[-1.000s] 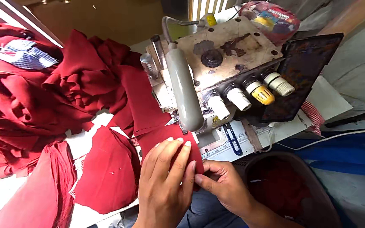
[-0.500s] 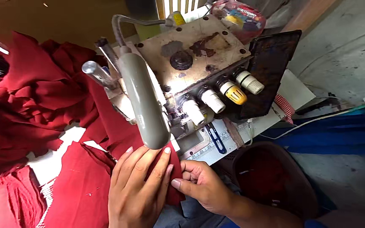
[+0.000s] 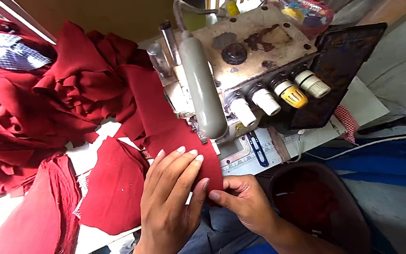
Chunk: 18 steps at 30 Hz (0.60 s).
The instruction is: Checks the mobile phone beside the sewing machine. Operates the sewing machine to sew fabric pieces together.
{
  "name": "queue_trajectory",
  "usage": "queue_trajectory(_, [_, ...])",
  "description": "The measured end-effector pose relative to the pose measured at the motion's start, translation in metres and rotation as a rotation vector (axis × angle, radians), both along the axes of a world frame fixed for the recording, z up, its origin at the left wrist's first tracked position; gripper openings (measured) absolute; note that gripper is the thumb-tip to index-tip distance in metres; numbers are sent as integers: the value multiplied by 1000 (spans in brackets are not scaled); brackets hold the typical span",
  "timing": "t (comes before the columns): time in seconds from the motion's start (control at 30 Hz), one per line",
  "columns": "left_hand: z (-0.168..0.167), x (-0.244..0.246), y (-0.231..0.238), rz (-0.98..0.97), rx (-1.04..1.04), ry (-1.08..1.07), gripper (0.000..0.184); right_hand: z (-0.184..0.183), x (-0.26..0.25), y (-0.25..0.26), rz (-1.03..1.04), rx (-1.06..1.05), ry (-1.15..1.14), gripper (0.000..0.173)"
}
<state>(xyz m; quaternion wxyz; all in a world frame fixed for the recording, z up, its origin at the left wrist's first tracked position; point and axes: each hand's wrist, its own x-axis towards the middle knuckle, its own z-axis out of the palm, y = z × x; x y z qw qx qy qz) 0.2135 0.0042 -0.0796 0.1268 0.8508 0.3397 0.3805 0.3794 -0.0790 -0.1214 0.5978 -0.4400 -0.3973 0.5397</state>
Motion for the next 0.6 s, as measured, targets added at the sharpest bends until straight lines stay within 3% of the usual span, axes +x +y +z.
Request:
queue_trajectory(0.3, [-4, 7, 13, -114, 10, 108, 25, -9, -8, -3, 27, -14, 188, 11])
queue_trajectory(0.6, [-6, 5, 19, -117, 67, 117, 23, 2, 1, 13, 0, -1, 96, 9])
